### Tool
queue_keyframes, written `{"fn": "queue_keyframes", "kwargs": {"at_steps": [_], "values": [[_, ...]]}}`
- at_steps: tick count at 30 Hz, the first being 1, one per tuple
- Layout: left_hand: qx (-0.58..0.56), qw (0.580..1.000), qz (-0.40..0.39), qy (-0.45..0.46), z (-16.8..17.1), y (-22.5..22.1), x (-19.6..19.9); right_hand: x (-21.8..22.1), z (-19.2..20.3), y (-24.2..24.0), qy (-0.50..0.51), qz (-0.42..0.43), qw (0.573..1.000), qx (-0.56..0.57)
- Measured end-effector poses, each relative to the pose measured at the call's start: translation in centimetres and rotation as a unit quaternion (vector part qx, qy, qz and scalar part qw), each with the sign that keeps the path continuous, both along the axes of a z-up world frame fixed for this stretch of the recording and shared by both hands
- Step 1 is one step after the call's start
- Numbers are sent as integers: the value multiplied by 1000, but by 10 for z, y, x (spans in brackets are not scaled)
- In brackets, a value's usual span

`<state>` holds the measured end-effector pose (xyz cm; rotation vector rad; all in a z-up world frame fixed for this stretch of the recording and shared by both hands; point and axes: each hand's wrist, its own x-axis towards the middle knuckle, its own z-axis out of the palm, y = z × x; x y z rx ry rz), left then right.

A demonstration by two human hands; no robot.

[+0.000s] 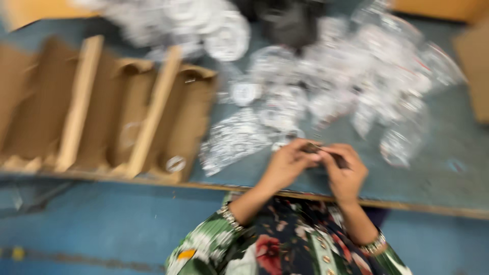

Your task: The person opens plastic bags containing small metal parts, sorts the components, and places the items into individual compartments of cardboard boxes on an assembly station.

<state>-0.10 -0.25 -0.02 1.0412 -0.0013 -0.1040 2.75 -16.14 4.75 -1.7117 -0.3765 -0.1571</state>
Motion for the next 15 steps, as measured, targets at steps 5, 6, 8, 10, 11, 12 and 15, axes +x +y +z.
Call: {"fn": "queue_keyframes", "kwargs": {"at_steps": [5,6,8,10,11,12,15], "values": [[-93,995,17,-39,13,2,7,-1,16,15,-160,-18,982,-96],[-95,994,23,-43,20,5,6,-1,15,17,-163,-11,984,-72],[-87,994,35,-54,44,21,-1,1,15,20,-172,-12,984,-37],[-68,994,47,-68,81,42,-21,5,14,18,-185,-27,982,-16],[-21,994,60,-85,102,58,-36,8,11,15,-179,-31,983,-27],[24,992,69,-102,121,80,-56,11,7,9,-173,-38,983,-41],[185,960,182,-107,170,166,-125,27,-18,-17,-99,-25,995,7]]}}
